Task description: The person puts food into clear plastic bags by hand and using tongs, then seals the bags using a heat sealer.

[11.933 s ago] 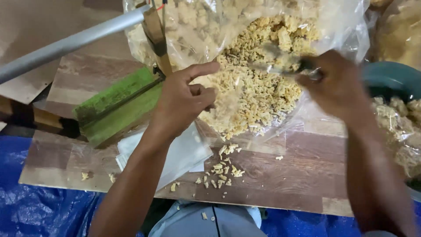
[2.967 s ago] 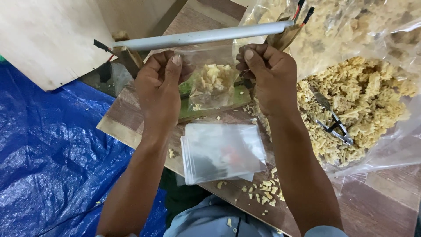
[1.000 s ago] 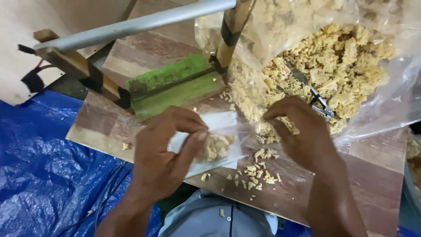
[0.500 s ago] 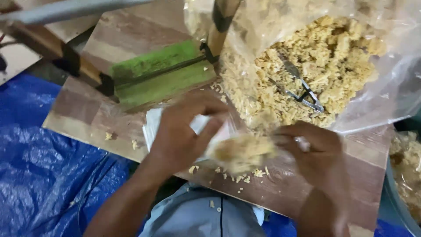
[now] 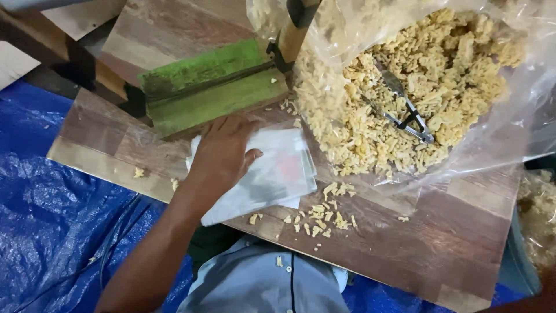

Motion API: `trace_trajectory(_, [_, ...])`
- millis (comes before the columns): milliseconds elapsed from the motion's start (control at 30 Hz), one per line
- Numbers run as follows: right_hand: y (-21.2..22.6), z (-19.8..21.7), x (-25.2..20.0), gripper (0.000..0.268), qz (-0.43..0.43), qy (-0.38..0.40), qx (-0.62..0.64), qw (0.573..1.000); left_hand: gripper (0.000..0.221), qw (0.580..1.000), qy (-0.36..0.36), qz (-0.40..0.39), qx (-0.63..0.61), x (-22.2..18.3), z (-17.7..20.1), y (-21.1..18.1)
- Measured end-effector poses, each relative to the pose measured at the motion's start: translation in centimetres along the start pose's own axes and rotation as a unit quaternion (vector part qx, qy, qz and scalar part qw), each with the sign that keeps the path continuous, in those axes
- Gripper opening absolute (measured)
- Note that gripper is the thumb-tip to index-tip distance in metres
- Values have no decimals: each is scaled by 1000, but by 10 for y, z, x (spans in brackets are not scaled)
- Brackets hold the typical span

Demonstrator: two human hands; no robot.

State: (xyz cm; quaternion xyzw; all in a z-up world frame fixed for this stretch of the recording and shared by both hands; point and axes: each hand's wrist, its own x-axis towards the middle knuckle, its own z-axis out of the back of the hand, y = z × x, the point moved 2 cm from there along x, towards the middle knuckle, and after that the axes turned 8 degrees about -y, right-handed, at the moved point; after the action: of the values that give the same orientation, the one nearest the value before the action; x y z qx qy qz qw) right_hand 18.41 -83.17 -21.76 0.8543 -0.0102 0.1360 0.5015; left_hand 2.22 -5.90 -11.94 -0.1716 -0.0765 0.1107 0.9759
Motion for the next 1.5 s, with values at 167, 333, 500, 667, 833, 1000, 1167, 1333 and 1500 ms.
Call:
trace_trajectory(167, [-57, -238, -5, 42, -42, -37, 228, 972, 41, 999, -42, -31, -8, 11, -8, -1])
trace_trajectory(333, [-72, -473, -2, 32, 42, -168, -362, 916, 9, 983, -151, -78, -68, 10, -23, 10])
trace_trajectory(500, [-98, -545, 22, 53, -103, 91, -481, 866, 4, 964, -207, -121, -114, 4, 4, -3])
trace_trajectory(667, [-144, -550, 37, 31, 63, 220, -487, 843, 8, 957, -213, -145, -132, 3, 8, -1])
trace_trajectory(833, [-134, -553, 43, 12, -10, 146, -499, 854, 34, 976, -157, -83, -128, -2, 4, 7])
trace_trajectory(1000, [-115, -551, 49, 12, 81, 147, -482, 860, 27, 982, -139, -69, -107, -3, -7, 16])
trace_trajectory(1167, [-98, -545, 51, 9, 174, 133, -456, 862, 24, 985, -135, -78, -79, -2, -13, 23])
trace_trajectory(1333, [-77, -525, 58, 13, 187, 66, -413, 889, 13, 987, -83, -78, -111, -1, 2, 23])
trace_trajectory(1500, [-72, -503, 61, 11, 113, 6, -310, 944, 38, 990, -19, -59, -130, -4, 20, 16])
